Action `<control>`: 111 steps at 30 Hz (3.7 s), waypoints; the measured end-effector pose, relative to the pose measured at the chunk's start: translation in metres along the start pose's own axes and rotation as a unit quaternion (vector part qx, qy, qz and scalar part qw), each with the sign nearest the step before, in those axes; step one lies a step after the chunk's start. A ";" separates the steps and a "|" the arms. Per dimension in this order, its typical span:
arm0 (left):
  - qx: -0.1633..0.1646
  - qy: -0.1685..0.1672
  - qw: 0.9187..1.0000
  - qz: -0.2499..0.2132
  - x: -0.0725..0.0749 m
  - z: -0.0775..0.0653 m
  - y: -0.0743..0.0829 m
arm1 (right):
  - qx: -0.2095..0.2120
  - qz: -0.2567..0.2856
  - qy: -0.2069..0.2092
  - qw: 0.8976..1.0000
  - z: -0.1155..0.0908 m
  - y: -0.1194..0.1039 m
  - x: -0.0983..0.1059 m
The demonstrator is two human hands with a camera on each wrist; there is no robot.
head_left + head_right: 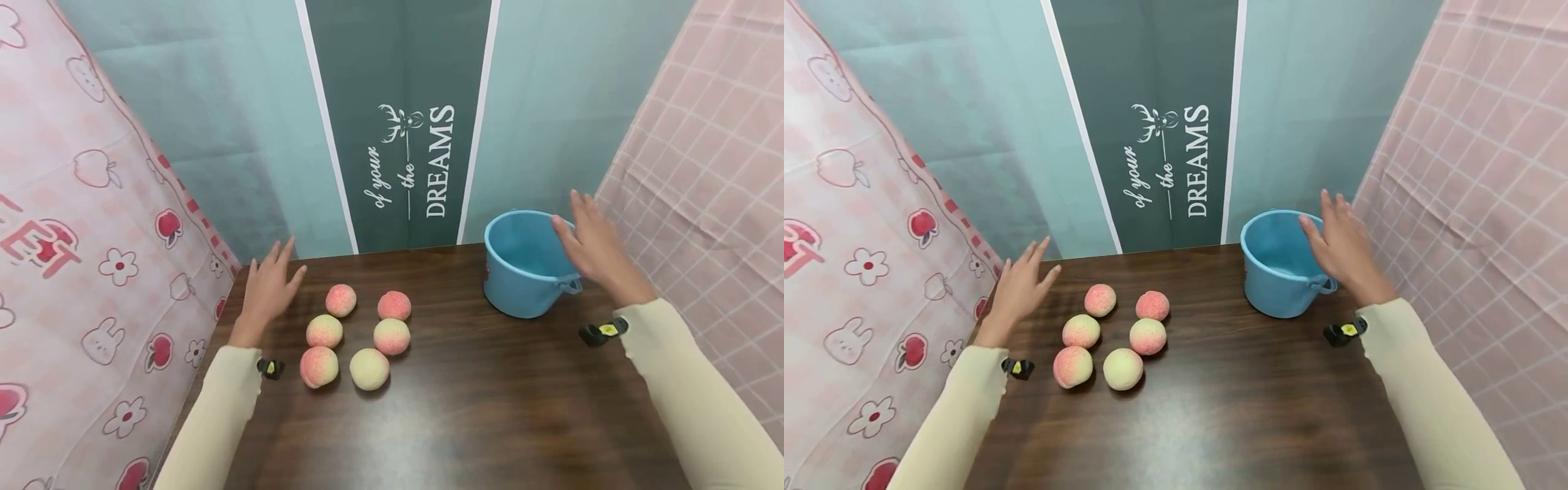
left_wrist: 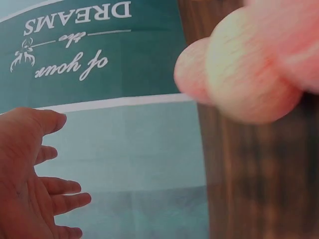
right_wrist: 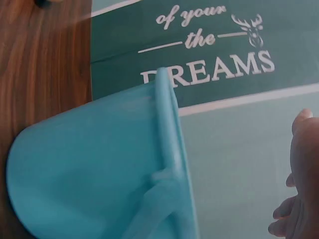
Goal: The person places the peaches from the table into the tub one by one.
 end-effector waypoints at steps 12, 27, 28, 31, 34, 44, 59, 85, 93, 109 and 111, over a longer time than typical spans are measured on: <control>0.053 0.018 0.992 -0.112 -0.045 -0.081 0.010 | -0.063 0.092 0.069 0.991 -0.054 0.048 -0.032; 0.077 0.013 0.971 -0.225 -0.080 -0.146 0.019 | -0.121 0.116 0.064 0.984 -0.061 0.068 -0.053; 0.076 0.010 0.970 -0.232 -0.082 -0.148 0.021 | -0.123 0.121 0.063 0.983 -0.061 0.068 -0.054; 0.075 -0.001 0.967 -0.244 -0.088 -0.155 0.027 | -0.133 0.133 0.062 0.980 -0.059 0.070 -0.056; 0.077 -0.011 0.966 -0.247 -0.094 -0.162 0.032 | -0.142 0.144 0.066 0.977 -0.057 0.070 -0.057; 0.064 -0.004 0.961 -0.269 -0.102 -0.167 0.038 | -0.144 0.162 0.069 0.974 -0.060 0.065 -0.057; 0.094 -0.012 0.958 -0.271 -0.106 -0.164 0.037 | -0.118 0.199 0.053 0.971 -0.054 0.039 -0.082; 0.076 0.000 0.961 -0.267 -0.105 -0.162 0.037 | -0.092 0.216 0.056 0.970 -0.040 0.016 -0.107; 0.067 0.002 0.964 -0.258 -0.104 -0.162 0.037 | -0.087 0.222 0.050 0.970 -0.039 0.011 -0.111; 0.114 0.022 0.960 -0.256 -0.102 -0.162 0.033 | -0.087 0.226 0.047 0.969 -0.039 0.009 -0.110; 0.116 0.027 0.959 -0.256 -0.100 -0.161 0.034 | -0.088 0.227 0.046 0.969 -0.039 0.009 -0.111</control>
Point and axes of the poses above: each hand's wrist, its own z-axis towards the middle knuckle, its own x-axis out of the back of the hand, y = z × x, the point moved 5 cm from there along z, towards the middle knuckle, and after that the axes turned 4 degrees about -x, right-handed, at the moved point
